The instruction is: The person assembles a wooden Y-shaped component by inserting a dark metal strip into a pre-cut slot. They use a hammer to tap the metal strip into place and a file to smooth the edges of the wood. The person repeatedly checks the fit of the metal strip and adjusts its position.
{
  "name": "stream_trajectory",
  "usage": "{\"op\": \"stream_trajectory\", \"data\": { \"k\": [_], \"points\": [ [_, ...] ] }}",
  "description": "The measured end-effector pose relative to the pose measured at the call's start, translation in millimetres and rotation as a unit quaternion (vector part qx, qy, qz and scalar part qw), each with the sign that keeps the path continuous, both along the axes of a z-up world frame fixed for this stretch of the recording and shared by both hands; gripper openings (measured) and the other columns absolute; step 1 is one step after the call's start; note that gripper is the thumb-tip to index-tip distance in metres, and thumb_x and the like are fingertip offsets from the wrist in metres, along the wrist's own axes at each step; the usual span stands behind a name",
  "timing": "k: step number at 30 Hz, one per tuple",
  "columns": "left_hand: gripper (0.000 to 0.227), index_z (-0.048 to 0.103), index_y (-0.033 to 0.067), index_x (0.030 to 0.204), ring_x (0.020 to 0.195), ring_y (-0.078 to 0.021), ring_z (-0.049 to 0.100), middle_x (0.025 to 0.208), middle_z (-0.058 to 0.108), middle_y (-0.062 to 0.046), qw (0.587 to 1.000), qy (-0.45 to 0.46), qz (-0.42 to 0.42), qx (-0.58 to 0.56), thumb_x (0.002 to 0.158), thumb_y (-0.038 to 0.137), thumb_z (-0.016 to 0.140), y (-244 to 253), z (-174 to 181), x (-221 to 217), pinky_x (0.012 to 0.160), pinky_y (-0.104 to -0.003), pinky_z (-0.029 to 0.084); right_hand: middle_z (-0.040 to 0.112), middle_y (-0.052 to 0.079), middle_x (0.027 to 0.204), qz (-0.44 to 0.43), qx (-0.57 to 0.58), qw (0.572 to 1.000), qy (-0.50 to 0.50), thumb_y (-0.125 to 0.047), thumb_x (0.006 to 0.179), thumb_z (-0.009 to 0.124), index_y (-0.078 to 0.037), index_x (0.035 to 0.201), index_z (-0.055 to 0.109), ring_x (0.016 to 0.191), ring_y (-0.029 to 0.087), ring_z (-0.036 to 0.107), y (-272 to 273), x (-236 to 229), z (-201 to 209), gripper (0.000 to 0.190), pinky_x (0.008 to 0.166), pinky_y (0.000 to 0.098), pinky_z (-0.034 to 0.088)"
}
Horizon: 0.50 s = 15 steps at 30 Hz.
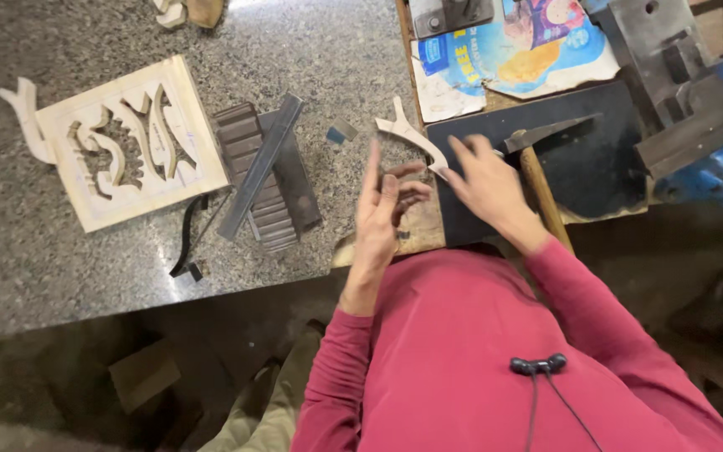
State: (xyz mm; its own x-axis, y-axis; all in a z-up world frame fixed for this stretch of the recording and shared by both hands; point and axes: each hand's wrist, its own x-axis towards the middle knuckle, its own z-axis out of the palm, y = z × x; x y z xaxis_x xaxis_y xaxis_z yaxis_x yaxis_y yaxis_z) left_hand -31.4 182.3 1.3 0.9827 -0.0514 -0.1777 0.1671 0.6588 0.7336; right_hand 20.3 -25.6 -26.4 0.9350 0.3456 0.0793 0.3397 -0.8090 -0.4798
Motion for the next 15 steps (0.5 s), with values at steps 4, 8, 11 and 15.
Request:
{"op": "stream_trajectory", "data": {
  "k": [4,8,11,15],
  "points": [
    [0.073,0.014,0.0173,0.169,0.111,-0.0232,0.069,0.145,0.057,-0.021,0.999,-0.003,0.034,-0.021,0.109,0.031,0.054,38.7,6.2,1.9,0.094,-0.037,0.058,0.067,0.020,0.110,-0.044,-0.050,0.996,0.059,-0.023,0.095,0.071,0.000,0.108,0.069,0.089,0.039,0.069,47.5,28.6,-18.4,0.027,0.074,0.0444,0.055],
    [0.070,0.018,0.0132,0.169,0.125,-0.0278,0.063,0.150,0.053,-0.022,0.994,-0.009,0.089,-0.056,0.110,0.029,0.054,59.4,11.1,11.8,0.109,-0.044,0.055,0.071,0.011,0.085,-0.178,0.220,0.903,0.324,-0.019,0.099,0.070,0.000,0.111,0.067,0.066,0.018,0.062,51.7,14.3,18.7,0.022,0.056,0.0318,0.047],
    [0.069,0.019,0.0134,0.169,0.141,-0.0279,0.054,0.157,0.048,-0.020,0.988,-0.021,0.132,-0.079,0.111,0.028,0.053,57.9,19.5,22.1,0.117,-0.044,0.049,0.072,0.003,0.094,-0.107,0.329,0.886,0.309,-0.011,0.097,0.072,0.000,0.114,0.067,0.078,0.004,0.065,55.0,-13.0,63.0,0.021,0.064,0.0202,0.051],
    [0.069,0.020,0.0148,0.168,0.148,-0.0272,0.048,0.165,0.040,-0.013,0.982,-0.045,0.155,-0.098,0.110,0.025,0.055,35.0,39.2,27.4,0.119,-0.041,0.046,0.070,0.002,0.094,-0.102,0.375,0.883,0.264,-0.004,0.095,0.074,0.001,0.121,0.065,0.077,0.004,0.063,80.1,-41.3,94.9,0.027,0.063,0.0199,0.050]
  ]
}}
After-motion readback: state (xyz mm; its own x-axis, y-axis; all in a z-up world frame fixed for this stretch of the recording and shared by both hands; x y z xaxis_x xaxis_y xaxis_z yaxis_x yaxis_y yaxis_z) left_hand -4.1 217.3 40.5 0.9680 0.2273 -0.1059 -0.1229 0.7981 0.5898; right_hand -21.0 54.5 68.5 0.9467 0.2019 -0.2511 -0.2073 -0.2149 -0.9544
